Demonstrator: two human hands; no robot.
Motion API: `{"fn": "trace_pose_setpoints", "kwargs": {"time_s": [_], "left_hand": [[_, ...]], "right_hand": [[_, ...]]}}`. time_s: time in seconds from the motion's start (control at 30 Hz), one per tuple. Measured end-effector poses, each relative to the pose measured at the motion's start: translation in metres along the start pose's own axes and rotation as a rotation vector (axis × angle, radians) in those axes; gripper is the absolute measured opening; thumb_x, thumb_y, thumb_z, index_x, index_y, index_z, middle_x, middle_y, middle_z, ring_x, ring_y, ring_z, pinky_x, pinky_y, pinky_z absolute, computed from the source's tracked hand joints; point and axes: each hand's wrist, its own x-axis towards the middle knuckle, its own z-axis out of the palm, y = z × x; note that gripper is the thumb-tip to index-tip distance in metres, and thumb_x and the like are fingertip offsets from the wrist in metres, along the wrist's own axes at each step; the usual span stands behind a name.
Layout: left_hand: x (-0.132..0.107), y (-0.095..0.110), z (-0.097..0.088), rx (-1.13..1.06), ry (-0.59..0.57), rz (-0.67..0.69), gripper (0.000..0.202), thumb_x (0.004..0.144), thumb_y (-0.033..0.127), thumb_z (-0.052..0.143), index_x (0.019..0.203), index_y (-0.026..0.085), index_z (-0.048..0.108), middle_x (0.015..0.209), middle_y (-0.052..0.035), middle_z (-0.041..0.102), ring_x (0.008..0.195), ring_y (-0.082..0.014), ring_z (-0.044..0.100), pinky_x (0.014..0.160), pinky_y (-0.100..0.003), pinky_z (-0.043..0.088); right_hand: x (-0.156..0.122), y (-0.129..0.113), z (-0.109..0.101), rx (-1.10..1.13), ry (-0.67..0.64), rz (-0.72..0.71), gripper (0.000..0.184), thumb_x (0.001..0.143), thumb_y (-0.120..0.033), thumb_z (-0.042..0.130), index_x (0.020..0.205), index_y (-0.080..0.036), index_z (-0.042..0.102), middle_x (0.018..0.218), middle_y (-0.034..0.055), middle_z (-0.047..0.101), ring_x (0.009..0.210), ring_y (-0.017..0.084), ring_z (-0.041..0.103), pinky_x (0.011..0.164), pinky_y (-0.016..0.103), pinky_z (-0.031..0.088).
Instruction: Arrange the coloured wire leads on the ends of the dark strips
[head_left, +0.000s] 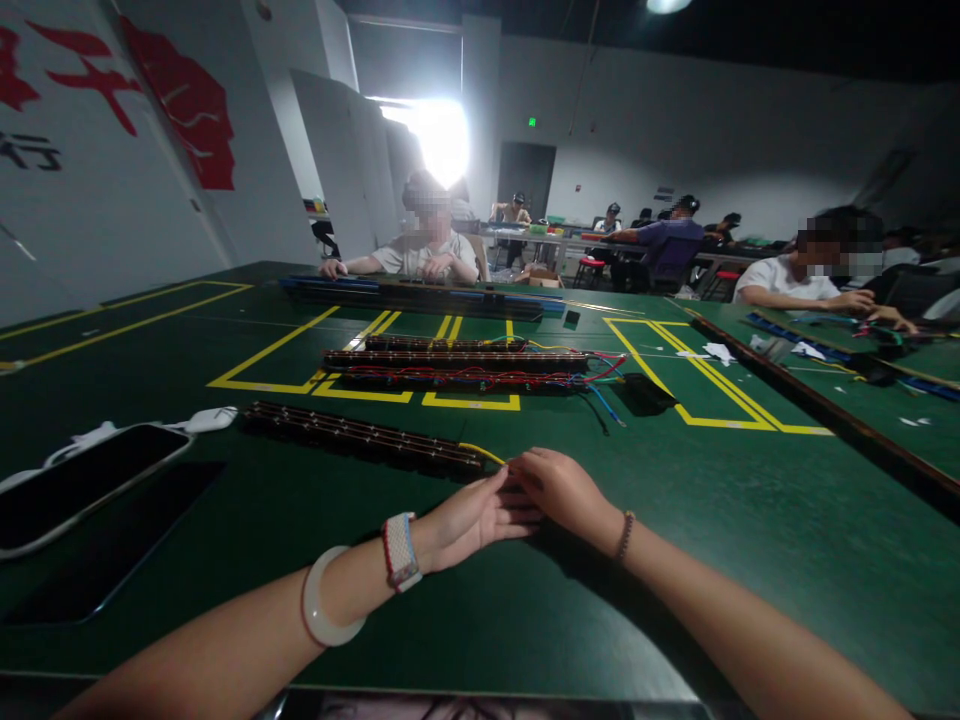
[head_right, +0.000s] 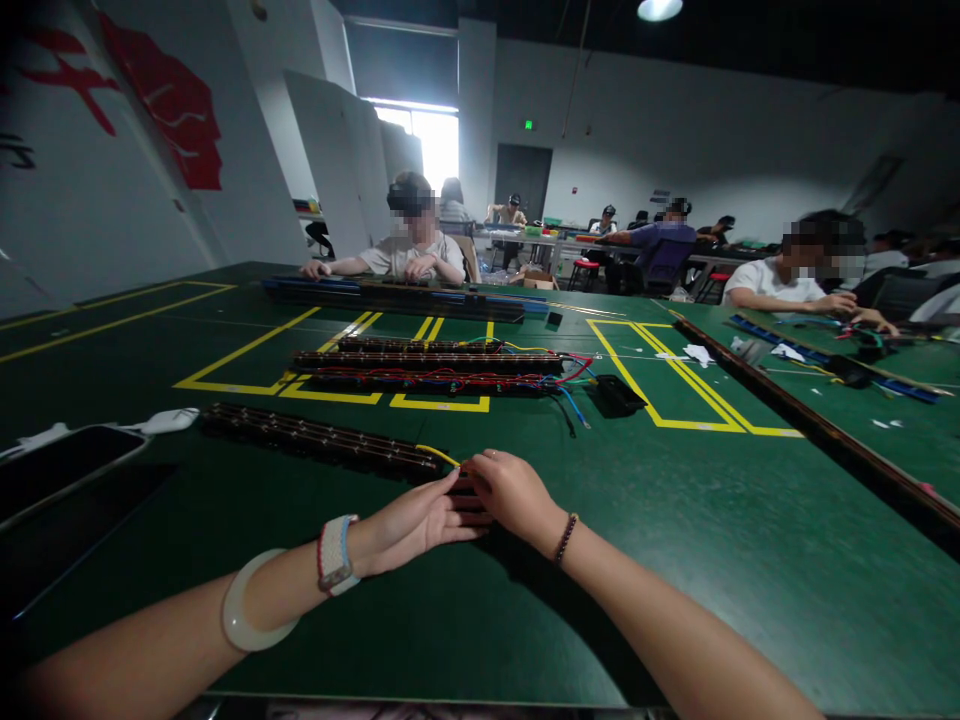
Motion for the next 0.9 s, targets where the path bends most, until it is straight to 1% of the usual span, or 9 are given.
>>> {"fn": "trace_pose_setpoints", "kwargs": {"time_s": [0.17,0.23,0.3,0.4,0.53,0.6,0.7,0.8,0.9], "left_hand": [[0.003,-0.001,-0.002,-0.085,0.060,0.091,0.023,0.091,0.032,0.046,0.091,0.013,0.058,0.087,-0.0093,0.067,0.085,-0.0160,0.064,0.094,-0.038,0.042],[0.005,-0.001,-0.003,-0.107,0.089,0.094,0.022,0.091,0.030,0.047,0.086,0.012,0.058,0.083,-0.0080,0.067,0.081,-0.0151,0.064,0.092,-0.037,0.044],[0.005,-0.002,-0.004,-0.122,0.114,0.097,0.022,0.091,0.029,0.047,0.082,0.012,0.058,0.078,-0.0071,0.066,0.075,-0.0144,0.064,0.090,-0.037,0.046],[0.006,-0.002,-0.005,-0.124,0.148,0.116,0.020,0.091,0.026,0.047,0.085,0.012,0.059,0.076,-0.0066,0.067,0.070,-0.0140,0.064,0.087,-0.038,0.048],[0.005,0.000,-0.006,-0.111,0.152,0.113,0.017,0.090,0.022,0.048,0.086,0.011,0.060,0.079,-0.0089,0.068,0.077,-0.0173,0.066,0.088,-0.040,0.048],[0.004,0.002,-0.005,-0.106,0.151,0.109,0.017,0.090,0.021,0.048,0.086,0.010,0.060,0.081,-0.0091,0.068,0.077,-0.0163,0.066,0.087,-0.038,0.048],[0.004,0.003,-0.004,-0.113,0.108,0.079,0.021,0.091,0.025,0.045,0.090,0.009,0.060,0.089,-0.0106,0.067,0.080,-0.0147,0.065,0.080,-0.029,0.050],[0.005,0.003,-0.006,-0.134,0.083,0.060,0.021,0.092,0.027,0.045,0.091,0.010,0.058,0.092,-0.0107,0.066,0.083,-0.0142,0.064,0.081,-0.028,0.049],[0.006,0.002,-0.008,-0.130,0.110,0.072,0.021,0.091,0.029,0.046,0.091,0.011,0.057,0.089,-0.0100,0.066,0.083,-0.0143,0.065,0.091,-0.032,0.046]], "right_hand": [[-0.004,-0.005,0.010,-0.329,-0.048,-0.246,0.017,0.089,-0.016,0.050,0.103,-0.013,0.059,0.092,0.0090,0.063,0.079,0.018,0.055,0.070,0.029,0.043],[-0.004,-0.005,0.010,-0.382,-0.059,-0.327,0.019,0.089,-0.017,0.049,0.105,-0.013,0.059,0.094,0.0104,0.062,0.080,0.019,0.053,0.072,0.032,0.043],[-0.004,-0.006,0.006,-0.369,-0.053,-0.371,0.022,0.090,-0.019,0.047,0.108,-0.013,0.058,0.095,0.0106,0.061,0.081,0.019,0.052,0.073,0.033,0.041],[-0.003,-0.008,-0.006,-0.228,0.003,-0.344,0.024,0.092,-0.028,0.046,0.107,-0.016,0.060,0.097,0.0092,0.060,0.084,0.018,0.051,0.075,0.032,0.040],[-0.002,-0.007,-0.022,-0.082,0.098,-0.274,0.024,0.092,-0.034,0.044,0.095,-0.017,0.060,0.089,0.0072,0.057,0.080,0.017,0.050,0.073,0.030,0.038],[-0.001,-0.003,-0.025,-0.125,0.079,-0.285,0.028,0.091,-0.040,0.045,0.089,-0.016,0.060,0.082,0.0061,0.056,0.076,0.016,0.048,0.071,0.030,0.036],[-0.002,0.001,-0.023,-0.263,-0.016,-0.356,0.035,0.086,-0.050,0.050,0.082,-0.017,0.060,0.075,0.0048,0.054,0.071,0.016,0.045,0.068,0.031,0.033],[-0.002,0.003,-0.018,-0.344,-0.083,-0.371,0.031,0.083,-0.046,0.054,0.080,-0.016,0.061,0.076,0.0054,0.055,0.071,0.016,0.046,0.067,0.031,0.032],[-0.001,0.000,-0.016,-0.291,-0.119,-0.302,0.017,0.082,-0.033,0.056,0.079,-0.017,0.062,0.078,0.0056,0.057,0.072,0.016,0.049,0.067,0.030,0.033]]}}
